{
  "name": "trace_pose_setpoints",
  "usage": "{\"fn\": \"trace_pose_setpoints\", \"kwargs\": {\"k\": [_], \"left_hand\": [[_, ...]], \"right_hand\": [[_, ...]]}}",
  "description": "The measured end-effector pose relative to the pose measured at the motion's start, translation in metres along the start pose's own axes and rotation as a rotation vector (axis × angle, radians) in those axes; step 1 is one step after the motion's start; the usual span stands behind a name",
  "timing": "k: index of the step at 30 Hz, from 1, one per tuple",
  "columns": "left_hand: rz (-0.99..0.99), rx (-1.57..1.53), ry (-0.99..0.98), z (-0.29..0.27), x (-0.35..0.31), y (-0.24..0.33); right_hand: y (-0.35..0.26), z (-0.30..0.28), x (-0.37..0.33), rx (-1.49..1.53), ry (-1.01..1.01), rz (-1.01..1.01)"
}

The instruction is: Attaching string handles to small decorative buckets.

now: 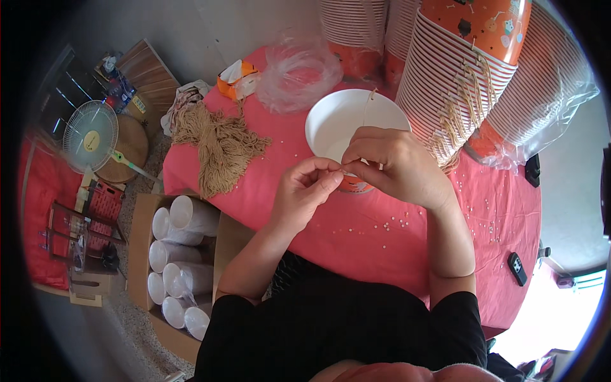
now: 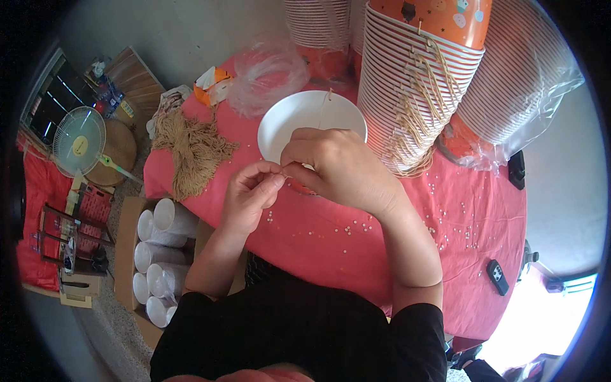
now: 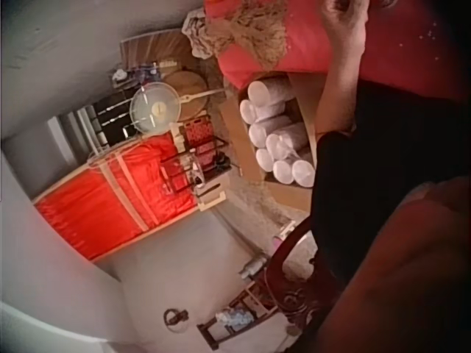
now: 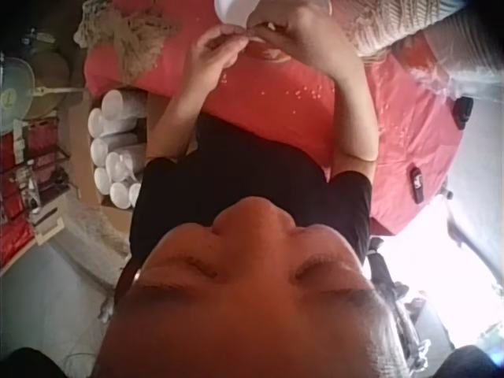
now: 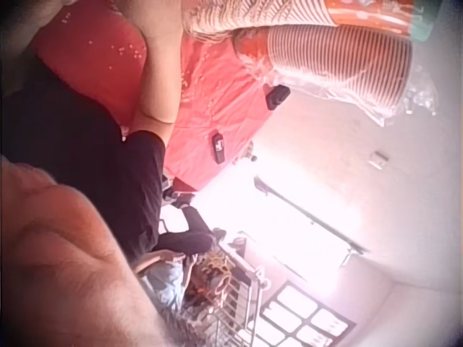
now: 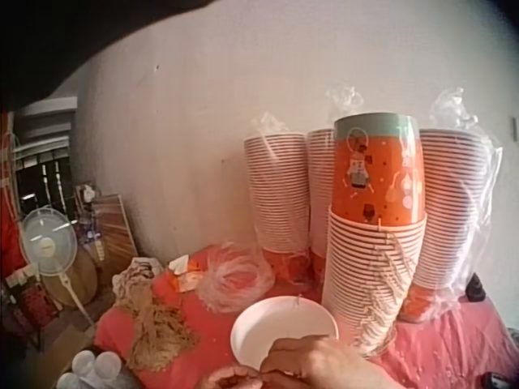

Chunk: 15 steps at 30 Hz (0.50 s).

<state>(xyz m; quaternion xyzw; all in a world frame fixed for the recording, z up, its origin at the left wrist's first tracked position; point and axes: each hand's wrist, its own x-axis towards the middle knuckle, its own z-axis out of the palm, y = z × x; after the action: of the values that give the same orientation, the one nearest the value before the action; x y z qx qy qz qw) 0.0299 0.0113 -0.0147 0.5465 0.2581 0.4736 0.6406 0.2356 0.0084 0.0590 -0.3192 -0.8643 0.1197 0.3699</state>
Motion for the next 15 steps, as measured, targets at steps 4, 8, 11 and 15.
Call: {"fn": "trace_pose_setpoints", "kwargs": {"k": [4,8,11,15], "left_hand": [[-0.023,-0.046,0.002,-0.0005,-0.0011,0.0003],[0.037,-0.039,0.01,0.0014,-0.0003,-0.0006],[0.085,0.006,0.044,0.006,-0.0002,-0.0009],[0.178,0.168,0.058,0.006,-0.0001,-0.002]], "right_hand": [[0.0006,0.0039,0.0002,-0.012,0.013,0.006],[0.0008,0.0059,0.0015,0.019,0.02,0.013],[-0.0042,0.0028,0.001,0.193,-0.049,0.212],[0.0015,0.0027,0.0012,0.306,-0.125,0.273]]}}
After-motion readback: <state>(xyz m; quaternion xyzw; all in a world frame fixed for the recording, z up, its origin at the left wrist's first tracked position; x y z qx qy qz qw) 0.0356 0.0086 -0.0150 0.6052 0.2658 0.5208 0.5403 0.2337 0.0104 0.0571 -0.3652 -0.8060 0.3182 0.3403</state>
